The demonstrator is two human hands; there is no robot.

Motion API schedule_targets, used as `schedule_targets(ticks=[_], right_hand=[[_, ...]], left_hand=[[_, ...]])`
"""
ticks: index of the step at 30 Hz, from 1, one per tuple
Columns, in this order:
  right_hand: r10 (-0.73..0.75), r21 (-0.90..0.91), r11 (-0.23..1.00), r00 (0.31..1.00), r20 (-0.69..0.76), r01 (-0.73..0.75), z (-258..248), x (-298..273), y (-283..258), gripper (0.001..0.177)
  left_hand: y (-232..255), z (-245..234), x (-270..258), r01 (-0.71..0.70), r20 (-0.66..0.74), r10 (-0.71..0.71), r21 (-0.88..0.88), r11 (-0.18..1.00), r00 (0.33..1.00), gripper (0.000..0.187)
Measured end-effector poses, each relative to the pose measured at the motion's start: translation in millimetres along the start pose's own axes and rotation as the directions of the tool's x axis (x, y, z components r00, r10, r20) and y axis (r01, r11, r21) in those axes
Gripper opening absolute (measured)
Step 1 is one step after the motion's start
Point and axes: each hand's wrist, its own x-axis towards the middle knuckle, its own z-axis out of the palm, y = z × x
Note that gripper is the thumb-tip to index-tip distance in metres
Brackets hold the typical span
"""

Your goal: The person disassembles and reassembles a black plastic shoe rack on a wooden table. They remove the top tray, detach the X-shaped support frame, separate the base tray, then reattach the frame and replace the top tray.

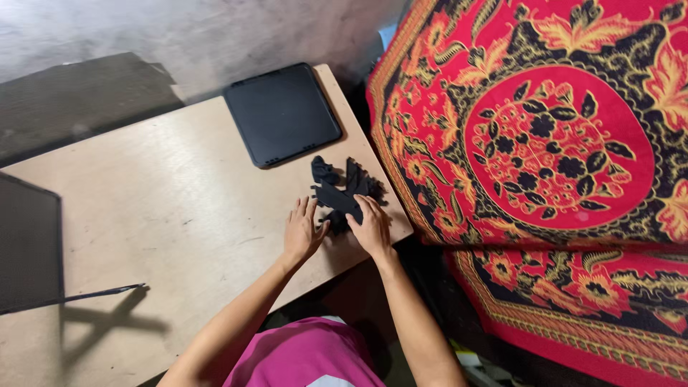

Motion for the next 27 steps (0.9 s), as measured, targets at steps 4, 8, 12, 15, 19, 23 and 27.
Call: schedule_targets(ticks=[4, 8, 12, 15, 19, 23, 27], right_hand=[[-0.116, 0.035, 0.993, 0.993, 0.038, 0.115, 19, 32, -56, 0.048], [-0.277, 0.131, 0.956, 0.956, 0.093, 0.264, 46, 55, -137, 0.052], [-0.409, 0.226, 0.901, 0.899, 0.157, 0.371, 74, 68, -223, 0.052], [-0.491, 0.268, 0.861, 0.843, 0.219, 0.432, 100, 68, -285, 0.051], [-0.634, 0.34, 0.764, 0.736, 0.236, 0.549, 134, 61, -356, 0.051], [-0.748, 0.415, 0.658, 0.609, 0.265, 0.628, 177, 48, -416, 0.05], [-0.714, 0.423, 0.699, 0.526, 0.463, 0.577, 230, 28, -457, 0.045]], left_hand=[[-20, -59, -3, -0.005, -0.163, 0.003, -0.011, 1.0, 0.987, 0.066], [-52, -140, -21, 0.028, -0.307, -0.02, 0.024, 0.999, 0.952, 0.065], [-96, -226, -60, 0.047, -0.441, 0.005, 0.107, 0.993, 0.898, 0.063], [-133, -282, -94, 0.149, -0.513, -0.048, 0.157, 0.976, 0.857, 0.061], [-172, -340, -127, 0.235, -0.585, -0.085, 0.186, 0.954, 0.806, 0.058], [-209, -378, -149, 0.258, -0.622, -0.086, 0.191, 0.947, 0.778, 0.058], [-238, -400, -160, 0.265, -0.635, -0.12, 0.138, 0.954, 0.763, 0.06]])
